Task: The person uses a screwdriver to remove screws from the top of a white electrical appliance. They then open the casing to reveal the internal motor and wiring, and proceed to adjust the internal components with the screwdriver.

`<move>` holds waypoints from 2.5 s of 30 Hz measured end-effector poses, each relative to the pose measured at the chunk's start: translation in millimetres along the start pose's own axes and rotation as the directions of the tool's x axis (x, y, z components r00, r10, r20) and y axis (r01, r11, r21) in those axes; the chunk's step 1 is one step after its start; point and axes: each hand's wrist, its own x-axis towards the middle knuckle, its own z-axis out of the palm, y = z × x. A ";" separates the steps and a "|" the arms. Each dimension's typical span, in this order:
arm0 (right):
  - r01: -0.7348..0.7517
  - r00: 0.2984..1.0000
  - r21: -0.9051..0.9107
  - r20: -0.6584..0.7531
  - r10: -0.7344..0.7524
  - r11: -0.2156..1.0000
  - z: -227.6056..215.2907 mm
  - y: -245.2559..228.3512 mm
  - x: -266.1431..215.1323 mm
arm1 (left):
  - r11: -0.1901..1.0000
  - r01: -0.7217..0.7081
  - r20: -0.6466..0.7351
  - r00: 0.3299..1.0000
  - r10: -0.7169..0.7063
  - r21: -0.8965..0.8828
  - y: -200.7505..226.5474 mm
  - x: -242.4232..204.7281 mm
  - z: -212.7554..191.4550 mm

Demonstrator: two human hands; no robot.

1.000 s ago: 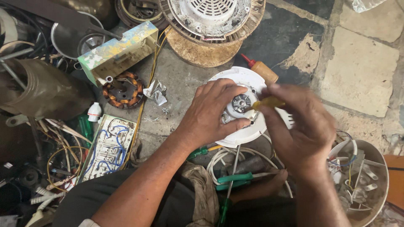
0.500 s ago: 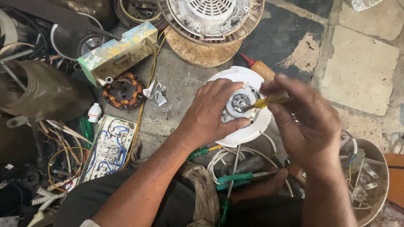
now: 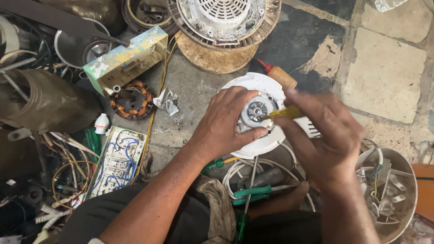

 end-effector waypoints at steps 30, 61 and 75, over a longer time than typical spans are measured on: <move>-0.024 1.000 -0.046 0.012 0.024 0.999 -5.6 2.8 -1.1 | 1.000 -0.006 -0.001 1.000 0.006 -0.004 -1.8 -0.1 1.4; 0.397 0.290 -0.700 0.709 0.643 0.593 23.1 -64.3 91.4 | 0.998 -0.036 -0.244 0.969 0.024 -0.043 -0.8 -14.1 -4.4; 0.312 0.268 -0.704 0.709 0.652 0.638 29.0 -70.6 109.1 | 0.997 -0.069 -0.265 0.962 0.061 -0.021 -3.1 -14.0 -0.5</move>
